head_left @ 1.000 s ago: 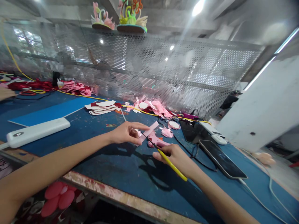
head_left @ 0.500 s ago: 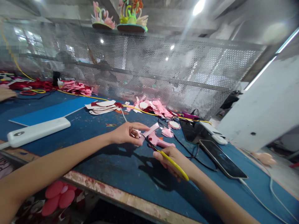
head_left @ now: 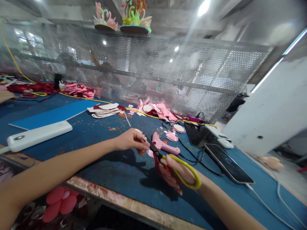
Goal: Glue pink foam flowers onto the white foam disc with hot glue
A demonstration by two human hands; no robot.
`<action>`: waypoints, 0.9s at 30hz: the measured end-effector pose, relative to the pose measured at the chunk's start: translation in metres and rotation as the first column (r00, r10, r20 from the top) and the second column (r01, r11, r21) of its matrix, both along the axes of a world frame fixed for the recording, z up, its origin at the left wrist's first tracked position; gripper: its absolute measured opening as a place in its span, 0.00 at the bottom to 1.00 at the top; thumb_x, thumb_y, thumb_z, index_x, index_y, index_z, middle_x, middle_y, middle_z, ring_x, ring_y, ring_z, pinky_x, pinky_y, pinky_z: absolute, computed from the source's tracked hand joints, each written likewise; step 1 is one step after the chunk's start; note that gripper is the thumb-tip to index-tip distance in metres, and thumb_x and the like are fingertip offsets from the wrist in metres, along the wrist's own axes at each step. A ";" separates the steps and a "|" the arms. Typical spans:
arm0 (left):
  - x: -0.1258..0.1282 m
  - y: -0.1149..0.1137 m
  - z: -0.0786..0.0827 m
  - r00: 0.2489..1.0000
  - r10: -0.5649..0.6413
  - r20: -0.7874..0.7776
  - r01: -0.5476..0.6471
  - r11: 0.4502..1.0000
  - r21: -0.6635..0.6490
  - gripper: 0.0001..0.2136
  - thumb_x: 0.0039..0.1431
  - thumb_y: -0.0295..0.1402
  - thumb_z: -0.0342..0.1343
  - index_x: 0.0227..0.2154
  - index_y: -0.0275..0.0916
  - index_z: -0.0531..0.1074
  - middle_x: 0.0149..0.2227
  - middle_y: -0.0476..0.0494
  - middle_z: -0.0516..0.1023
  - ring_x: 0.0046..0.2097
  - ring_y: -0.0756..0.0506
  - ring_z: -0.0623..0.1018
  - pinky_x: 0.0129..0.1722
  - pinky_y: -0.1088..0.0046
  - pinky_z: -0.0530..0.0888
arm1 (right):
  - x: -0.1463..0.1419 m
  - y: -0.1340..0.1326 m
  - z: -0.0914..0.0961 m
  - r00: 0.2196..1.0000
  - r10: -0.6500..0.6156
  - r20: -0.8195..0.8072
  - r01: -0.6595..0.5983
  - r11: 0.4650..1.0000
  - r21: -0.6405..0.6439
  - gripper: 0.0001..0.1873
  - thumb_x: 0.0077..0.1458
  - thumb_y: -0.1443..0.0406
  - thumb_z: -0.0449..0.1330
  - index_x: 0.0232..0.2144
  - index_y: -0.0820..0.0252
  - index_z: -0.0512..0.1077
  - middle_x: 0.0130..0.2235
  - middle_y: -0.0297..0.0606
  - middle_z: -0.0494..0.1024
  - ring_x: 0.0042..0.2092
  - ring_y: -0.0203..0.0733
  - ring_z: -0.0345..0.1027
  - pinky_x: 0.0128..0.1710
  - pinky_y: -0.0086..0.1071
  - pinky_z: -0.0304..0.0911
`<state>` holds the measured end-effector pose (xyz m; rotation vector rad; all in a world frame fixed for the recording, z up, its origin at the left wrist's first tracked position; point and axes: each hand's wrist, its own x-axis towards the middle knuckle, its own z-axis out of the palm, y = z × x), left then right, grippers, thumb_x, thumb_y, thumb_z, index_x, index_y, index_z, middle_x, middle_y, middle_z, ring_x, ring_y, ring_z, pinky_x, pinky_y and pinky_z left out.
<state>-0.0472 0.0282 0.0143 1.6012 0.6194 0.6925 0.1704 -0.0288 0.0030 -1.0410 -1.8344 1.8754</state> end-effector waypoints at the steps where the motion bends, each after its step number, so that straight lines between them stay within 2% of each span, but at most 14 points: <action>1: 0.001 -0.001 0.000 1.000 -0.004 -0.006 0.004 1.000 0.000 0.14 0.38 0.37 0.67 0.22 0.30 0.74 0.18 0.48 0.74 0.21 0.51 0.74 0.24 0.77 0.73 | -0.001 -0.001 -0.001 0.998 0.016 -0.064 -0.018 0.999 -0.033 0.33 0.42 0.35 0.47 0.16 0.59 0.56 0.14 0.25 0.56 0.12 0.27 0.50 0.08 0.23 0.52; 3: 0.002 -0.003 0.000 1.000 -0.013 -0.022 0.013 1.000 0.001 0.14 0.37 0.36 0.67 0.22 0.30 0.74 0.17 0.49 0.74 0.20 0.51 0.74 0.23 0.78 0.72 | -0.004 -0.002 -0.002 0.990 0.014 -0.139 -0.024 0.997 -0.070 0.35 0.41 0.32 0.42 0.17 0.58 0.54 0.15 0.26 0.57 0.15 0.28 0.52 0.11 0.23 0.50; 6: 0.004 -0.003 -0.003 0.999 -0.028 -0.037 0.027 0.999 -0.020 0.14 0.37 0.37 0.67 0.22 0.30 0.73 0.17 0.49 0.74 0.19 0.52 0.73 0.22 0.79 0.72 | -0.009 -0.006 0.004 0.995 -0.011 -0.104 0.006 0.999 -0.046 0.37 0.42 0.32 0.35 0.14 0.58 0.52 0.14 0.30 0.58 0.17 0.29 0.52 0.14 0.25 0.43; 11: 0.003 0.000 -0.004 0.999 -0.022 -0.045 0.018 0.996 -0.085 0.15 0.36 0.38 0.67 0.20 0.30 0.72 0.16 0.48 0.73 0.19 0.52 0.73 0.22 0.78 0.71 | -0.013 -0.011 0.013 0.986 -0.111 -0.121 0.097 0.988 -0.118 0.35 0.41 0.32 0.37 0.16 0.56 0.49 0.12 0.26 0.53 0.14 0.28 0.44 0.14 0.26 0.38; 16: 0.001 -0.002 0.000 0.999 -0.029 -0.045 0.024 0.993 -0.113 0.16 0.35 0.39 0.67 0.20 0.30 0.72 0.17 0.48 0.73 0.19 0.52 0.72 0.22 0.77 0.71 | -0.012 -0.010 0.002 0.982 -0.141 -0.124 0.128 0.986 -0.106 0.33 0.42 0.33 0.42 0.18 0.55 0.51 0.11 0.23 0.51 0.13 0.27 0.39 0.13 0.25 0.35; 19: 0.001 -0.002 0.002 0.998 -0.035 -0.053 0.029 0.993 -0.114 0.15 0.35 0.38 0.67 0.20 0.30 0.72 0.16 0.48 0.73 0.18 0.53 0.72 0.22 0.78 0.70 | -0.013 -0.011 -0.001 0.977 -0.126 -0.171 0.111 0.990 -0.091 0.33 0.41 0.33 0.44 0.18 0.56 0.51 0.12 0.24 0.52 0.13 0.27 0.41 0.12 0.25 0.39; 21: 0.001 -0.002 0.002 0.997 -0.037 -0.063 0.029 0.993 -0.117 0.16 0.35 0.39 0.67 0.19 0.30 0.72 0.16 0.48 0.73 0.18 0.52 0.72 0.22 0.78 0.71 | -0.015 -0.013 0.003 0.977 -0.059 -0.205 0.037 0.993 -0.111 0.35 0.41 0.31 0.39 0.17 0.56 0.53 0.14 0.27 0.55 0.15 0.30 0.50 0.15 0.26 0.48; 23: 0.002 -0.001 0.001 0.997 -0.034 -0.072 0.024 0.992 -0.123 0.16 0.35 0.39 0.67 0.19 0.30 0.72 0.16 0.48 0.73 0.18 0.52 0.72 0.22 0.78 0.71 | -0.017 -0.015 0.009 0.968 0.040 -0.247 -0.075 0.988 -0.133 0.38 0.39 0.30 0.34 0.18 0.58 0.56 0.17 0.30 0.60 0.20 0.34 0.60 0.23 0.30 0.58; 25: 0.002 -0.001 0.000 0.997 -0.027 -0.073 0.018 0.992 -0.127 0.16 0.36 0.39 0.67 0.19 0.30 0.72 0.16 0.47 0.73 0.18 0.52 0.72 0.22 0.77 0.71 | -0.018 -0.016 0.015 0.958 0.095 -0.271 -0.140 0.978 -0.152 0.41 0.36 0.29 0.34 0.20 0.59 0.60 0.21 0.34 0.65 0.24 0.37 0.64 0.28 0.32 0.60; 27: 0.003 -0.001 0.001 0.998 -0.018 -0.065 0.010 0.992 -0.128 0.16 0.36 0.39 0.67 0.20 0.30 0.72 0.16 0.48 0.73 0.18 0.53 0.72 0.21 0.78 0.70 | -0.018 -0.016 0.015 0.958 0.074 -0.278 -0.124 0.979 -0.165 0.42 0.33 0.28 0.36 0.22 0.60 0.61 0.24 0.34 0.66 0.23 0.35 0.64 0.26 0.31 0.59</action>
